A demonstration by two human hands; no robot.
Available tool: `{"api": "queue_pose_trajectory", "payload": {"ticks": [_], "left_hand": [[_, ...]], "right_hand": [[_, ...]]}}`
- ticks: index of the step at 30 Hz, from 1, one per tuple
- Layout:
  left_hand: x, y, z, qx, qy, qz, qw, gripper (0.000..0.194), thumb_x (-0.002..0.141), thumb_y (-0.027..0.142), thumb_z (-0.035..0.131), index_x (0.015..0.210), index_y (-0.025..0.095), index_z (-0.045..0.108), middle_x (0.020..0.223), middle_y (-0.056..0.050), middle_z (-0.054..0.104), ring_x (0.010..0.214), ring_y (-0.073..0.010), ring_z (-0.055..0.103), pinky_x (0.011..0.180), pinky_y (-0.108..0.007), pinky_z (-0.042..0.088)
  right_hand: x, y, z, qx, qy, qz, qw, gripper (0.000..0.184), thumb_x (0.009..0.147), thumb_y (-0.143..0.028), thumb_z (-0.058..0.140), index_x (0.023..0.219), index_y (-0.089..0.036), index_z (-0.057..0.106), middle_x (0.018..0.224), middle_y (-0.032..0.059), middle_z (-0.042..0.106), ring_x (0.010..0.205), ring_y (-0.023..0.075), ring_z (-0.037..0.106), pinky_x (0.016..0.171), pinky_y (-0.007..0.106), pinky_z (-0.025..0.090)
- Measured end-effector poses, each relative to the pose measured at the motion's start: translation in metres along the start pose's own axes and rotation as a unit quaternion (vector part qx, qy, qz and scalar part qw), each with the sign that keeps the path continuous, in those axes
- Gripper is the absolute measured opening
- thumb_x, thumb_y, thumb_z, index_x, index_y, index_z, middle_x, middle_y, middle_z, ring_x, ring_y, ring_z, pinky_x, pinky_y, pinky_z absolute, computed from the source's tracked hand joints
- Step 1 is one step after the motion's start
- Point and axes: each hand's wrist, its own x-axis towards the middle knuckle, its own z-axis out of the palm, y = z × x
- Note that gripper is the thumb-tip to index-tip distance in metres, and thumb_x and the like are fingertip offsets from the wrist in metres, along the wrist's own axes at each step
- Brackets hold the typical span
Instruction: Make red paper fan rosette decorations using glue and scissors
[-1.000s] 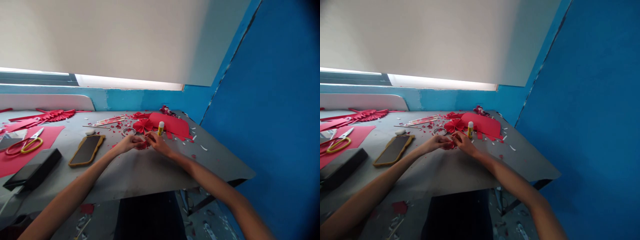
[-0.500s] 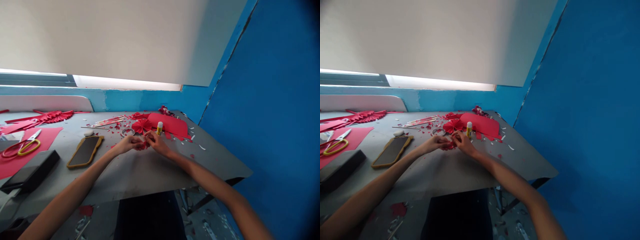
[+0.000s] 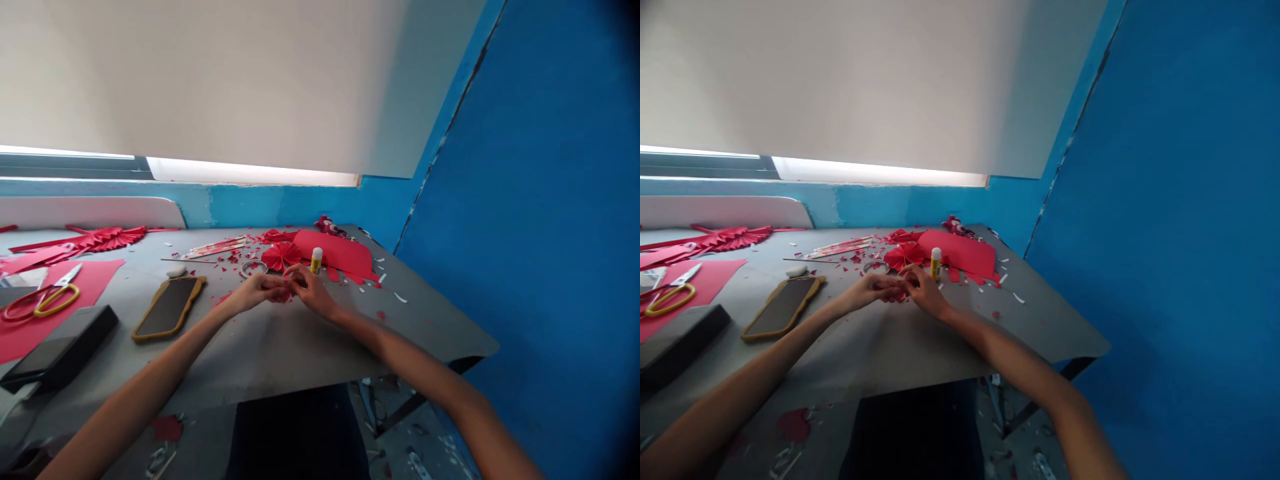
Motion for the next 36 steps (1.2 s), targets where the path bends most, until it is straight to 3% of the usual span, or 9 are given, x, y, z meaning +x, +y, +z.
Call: {"api": "queue_pose_trajectory", "payload": {"ticks": [3, 6, 13, 22, 31, 36], "left_hand": [[0.003, -0.002, 0.000, -0.055, 0.080, -0.003, 0.995, 0.036, 0.071, 0.043, 0.076, 0.087, 0.012, 0.068, 0.076, -0.007, 0.074, 0.067, -0.0171, 0.069, 0.066, -0.027, 0.053], [0.005, -0.003, -0.001, -0.124, 0.130, -0.017, 0.984, 0.042, 0.063, 0.042, 0.081, 0.087, 0.012, 0.065, 0.075, -0.006, 0.074, 0.071, -0.0187, 0.071, 0.075, -0.031, 0.055], [0.006, -0.007, -0.003, -0.185, 0.141, -0.017, 0.972, 0.044, 0.061, 0.039, 0.083, 0.087, 0.011, 0.064, 0.078, -0.007, 0.074, 0.077, -0.0207, 0.072, 0.084, -0.037, 0.054], [0.004, -0.004, -0.006, -0.187, 0.116, -0.020, 0.975, 0.040, 0.063, 0.035, 0.082, 0.089, 0.012, 0.062, 0.082, -0.007, 0.074, 0.080, -0.0211, 0.072, 0.090, -0.041, 0.052], [0.001, 0.007, -0.002, -0.232, 0.163, -0.068, 0.957, 0.026, 0.069, 0.023, 0.079, 0.088, 0.012, 0.065, 0.088, -0.006, 0.073, 0.087, -0.0159, 0.070, 0.095, -0.033, 0.049], [0.001, 0.007, -0.002, -0.234, 0.145, -0.051, 0.960, 0.025, 0.075, 0.029, 0.074, 0.090, 0.012, 0.065, 0.093, -0.007, 0.073, 0.093, -0.0153, 0.068, 0.097, -0.030, 0.047]], "right_hand": [[0.002, 0.001, -0.002, 0.004, 0.018, 0.029, 0.999, 0.024, 0.094, -0.040, 0.043, 0.100, -0.020, 0.054, 0.081, 0.0018, 0.061, 0.071, 0.0146, 0.058, 0.068, 0.029, 0.047], [0.002, 0.002, -0.005, -0.031, -0.016, 0.017, 0.999, 0.022, 0.092, -0.036, 0.049, 0.100, -0.019, 0.060, 0.090, 0.0043, 0.065, 0.081, 0.0159, 0.061, 0.077, 0.030, 0.048], [0.003, 0.005, -0.011, -0.082, -0.031, -0.029, 0.996, 0.024, 0.089, -0.022, 0.053, 0.109, -0.019, 0.065, 0.107, 0.0075, 0.068, 0.096, 0.0181, 0.063, 0.088, 0.034, 0.048], [0.003, 0.010, -0.012, -0.109, -0.027, -0.069, 0.991, 0.027, 0.090, -0.018, 0.052, 0.113, -0.020, 0.065, 0.109, 0.0070, 0.069, 0.100, 0.0179, 0.064, 0.091, 0.033, 0.049], [0.001, 0.005, -0.019, -0.213, -0.087, -0.189, 0.955, 0.048, 0.089, -0.003, 0.039, 0.128, -0.025, 0.057, 0.125, 0.0071, 0.060, 0.116, 0.0185, 0.056, 0.100, 0.040, 0.046], [0.002, 0.005, -0.020, -0.231, -0.089, -0.191, 0.950, 0.047, 0.089, -0.003, 0.039, 0.128, -0.024, 0.056, 0.127, 0.0084, 0.059, 0.118, 0.0193, 0.054, 0.102, 0.041, 0.044]]}}
